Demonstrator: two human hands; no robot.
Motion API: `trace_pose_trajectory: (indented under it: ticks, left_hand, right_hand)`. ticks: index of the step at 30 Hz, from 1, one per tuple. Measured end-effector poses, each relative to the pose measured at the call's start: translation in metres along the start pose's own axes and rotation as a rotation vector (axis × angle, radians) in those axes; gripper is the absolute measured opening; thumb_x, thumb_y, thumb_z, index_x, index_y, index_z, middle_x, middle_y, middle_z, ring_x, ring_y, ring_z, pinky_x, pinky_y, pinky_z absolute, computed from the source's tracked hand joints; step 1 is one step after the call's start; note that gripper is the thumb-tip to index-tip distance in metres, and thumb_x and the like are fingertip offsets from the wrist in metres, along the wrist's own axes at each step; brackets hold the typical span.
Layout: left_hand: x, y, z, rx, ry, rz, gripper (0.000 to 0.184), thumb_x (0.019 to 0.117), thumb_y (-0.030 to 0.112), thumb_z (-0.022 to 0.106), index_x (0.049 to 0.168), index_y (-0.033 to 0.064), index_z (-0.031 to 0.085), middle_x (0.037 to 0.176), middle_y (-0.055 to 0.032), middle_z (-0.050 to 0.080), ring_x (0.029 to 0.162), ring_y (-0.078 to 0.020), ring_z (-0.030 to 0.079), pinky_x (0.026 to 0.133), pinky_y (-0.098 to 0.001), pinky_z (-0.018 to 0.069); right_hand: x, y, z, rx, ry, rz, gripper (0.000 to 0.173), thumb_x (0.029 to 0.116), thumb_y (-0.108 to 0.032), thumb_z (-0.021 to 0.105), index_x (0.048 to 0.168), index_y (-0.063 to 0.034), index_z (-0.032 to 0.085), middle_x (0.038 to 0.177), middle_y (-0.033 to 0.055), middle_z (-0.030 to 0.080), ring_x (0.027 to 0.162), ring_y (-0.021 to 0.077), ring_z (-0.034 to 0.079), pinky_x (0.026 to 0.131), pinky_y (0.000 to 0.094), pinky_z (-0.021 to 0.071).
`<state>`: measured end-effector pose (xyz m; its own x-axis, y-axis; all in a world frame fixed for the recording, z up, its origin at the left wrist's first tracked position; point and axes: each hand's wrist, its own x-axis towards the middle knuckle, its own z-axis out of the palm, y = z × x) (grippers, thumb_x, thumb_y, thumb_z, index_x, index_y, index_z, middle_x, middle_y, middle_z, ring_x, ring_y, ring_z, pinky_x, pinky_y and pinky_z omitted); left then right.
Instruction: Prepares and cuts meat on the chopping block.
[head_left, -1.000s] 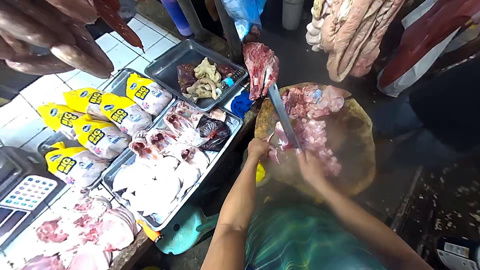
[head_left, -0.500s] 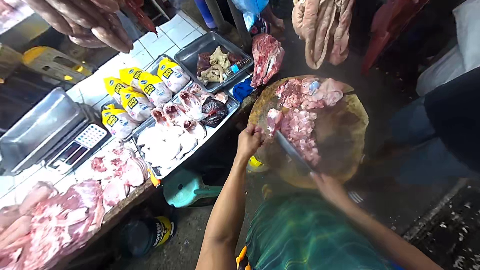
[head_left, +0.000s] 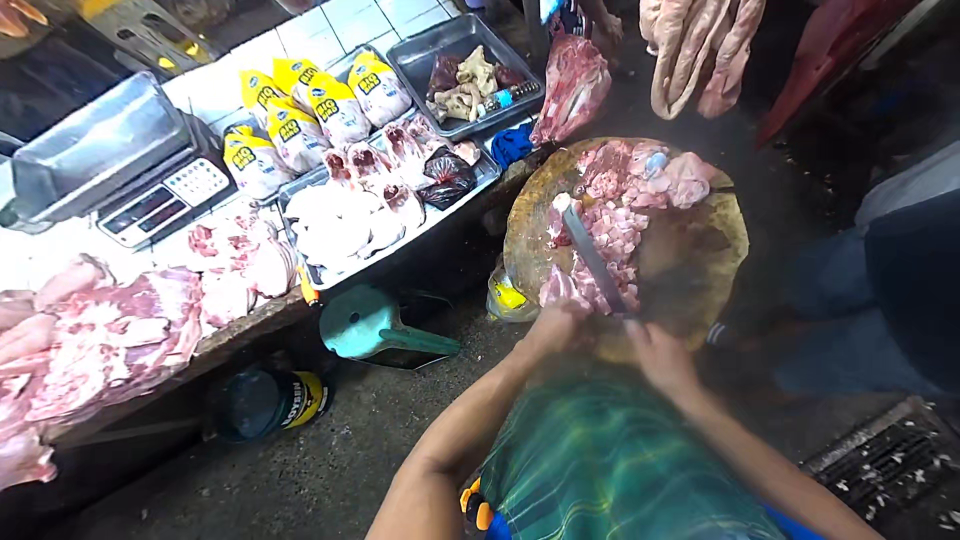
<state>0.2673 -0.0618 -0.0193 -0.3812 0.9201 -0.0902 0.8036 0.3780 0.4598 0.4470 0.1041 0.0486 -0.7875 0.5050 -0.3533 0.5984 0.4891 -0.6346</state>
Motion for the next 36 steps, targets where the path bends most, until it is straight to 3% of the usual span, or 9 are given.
trace_pose_trajectory:
  ticks: [5, 11, 15, 17, 19, 21, 27, 33, 36]
  left_hand:
    - [-0.027, 0.037, 0.02, -0.201, -0.174, 0.165, 0.039, 0.1011, 0.046, 0.056, 0.106, 0.0128, 0.075, 0.113, -0.0047, 0.074, 0.112, -0.0204, 0.068, 0.103, -0.0462, 0.0525]
    - [-0.077, 0.017, 0.0, -0.394, 0.379, -0.061, 0.031, 0.0975, 0.027, 0.06, 0.077, 0.0049, 0.068, 0.077, -0.007, 0.068, 0.078, -0.0191, 0.068, 0.076, -0.0426, 0.0588]
    - [-0.09, -0.017, -0.008, -0.325, 0.597, -0.358, 0.018, 0.093, 0.021, 0.065, 0.093, 0.0037, 0.07, 0.088, -0.0067, 0.068, 0.079, -0.0159, 0.068, 0.072, -0.0376, 0.0605]
    - [-0.072, -0.025, -0.007, -0.238, 0.613, -0.467, 0.02, 0.0956, 0.02, 0.065, 0.104, 0.0015, 0.069, 0.094, -0.0109, 0.07, 0.082, -0.0212, 0.07, 0.075, -0.0435, 0.0611]
    - [-0.041, -0.026, -0.003, -0.184, 0.546, -0.5, 0.024, 0.0995, 0.021, 0.062, 0.113, 0.0027, 0.07, 0.103, -0.0133, 0.071, 0.091, -0.0261, 0.071, 0.082, -0.0491, 0.0607]
    - [-0.008, -0.028, 0.006, -0.134, 0.489, -0.466, 0.025, 0.1, 0.019, 0.061, 0.119, 0.0058, 0.072, 0.113, -0.0145, 0.071, 0.105, -0.0298, 0.069, 0.091, -0.05, 0.0582]
    - [0.024, -0.038, 0.014, -0.013, 0.383, -0.538, 0.034, 0.0969, 0.039, 0.066, 0.12, 0.0149, 0.073, 0.13, -0.0115, 0.065, 0.121, -0.0351, 0.059, 0.099, -0.0562, 0.0499]
    - [0.015, -0.057, -0.004, -0.306, 0.301, -0.402, 0.048, 0.095, 0.024, 0.066, 0.142, 0.0141, 0.061, 0.151, -0.0049, 0.056, 0.144, -0.028, 0.046, 0.116, -0.0573, 0.0387]
    - [-0.01, -0.051, -0.02, -0.455, 0.494, -0.502, 0.047, 0.0949, 0.018, 0.064, 0.141, 0.0118, 0.059, 0.139, -0.0131, 0.061, 0.13, -0.0308, 0.057, 0.108, -0.0558, 0.048]
  right_hand:
    - [0.004, -0.014, -0.012, 0.064, 0.117, -0.14, 0.061, 0.1074, -0.058, 0.037, 0.101, -0.0064, 0.068, 0.074, 0.0074, 0.065, 0.069, 0.0222, 0.067, 0.068, 0.048, 0.0568]
    - [-0.016, -0.058, -0.029, 0.259, 0.407, -0.589, 0.05, 0.1099, -0.045, 0.04, 0.106, -0.0033, 0.067, 0.07, 0.0007, 0.064, 0.057, 0.009, 0.062, 0.052, 0.0331, 0.0567]
    - [-0.003, -0.064, 0.001, 0.33, 0.478, -0.703, 0.058, 0.1092, -0.053, 0.036, 0.113, -0.0023, 0.065, 0.07, 0.0023, 0.063, 0.056, 0.0088, 0.061, 0.051, 0.0319, 0.0563]
    - [0.004, -0.037, 0.034, 0.076, 0.315, -0.455, 0.057, 0.1084, -0.048, 0.039, 0.116, 0.002, 0.066, 0.071, 0.0096, 0.067, 0.06, 0.0211, 0.066, 0.057, 0.0421, 0.0586]
    - [0.015, -0.028, 0.045, -0.222, -0.094, -0.039, 0.066, 0.1078, -0.058, 0.031, 0.119, -0.001, 0.062, 0.093, 0.0186, 0.071, 0.091, 0.0358, 0.073, 0.082, 0.0555, 0.0581]
    - [0.023, -0.037, 0.042, -0.343, -0.244, 0.105, 0.072, 0.1066, -0.063, 0.025, 0.118, -0.0027, 0.063, 0.1, 0.0184, 0.072, 0.102, 0.0361, 0.071, 0.087, 0.0559, 0.0567]
    - [0.019, 0.01, 0.056, -0.167, -0.003, -0.065, 0.068, 0.1065, -0.061, 0.032, 0.107, -0.0025, 0.067, 0.078, 0.0148, 0.069, 0.079, 0.0339, 0.072, 0.072, 0.0548, 0.0572]
    - [0.007, 0.005, 0.04, -0.084, 0.05, -0.095, 0.065, 0.1069, -0.06, 0.033, 0.104, -0.0045, 0.067, 0.073, 0.0118, 0.065, 0.072, 0.0294, 0.069, 0.068, 0.0516, 0.0559]
    - [-0.008, -0.023, 0.015, 0.027, 0.209, -0.331, 0.06, 0.1083, -0.055, 0.036, 0.103, -0.004, 0.067, 0.066, 0.0059, 0.061, 0.059, 0.0198, 0.063, 0.056, 0.0431, 0.054]
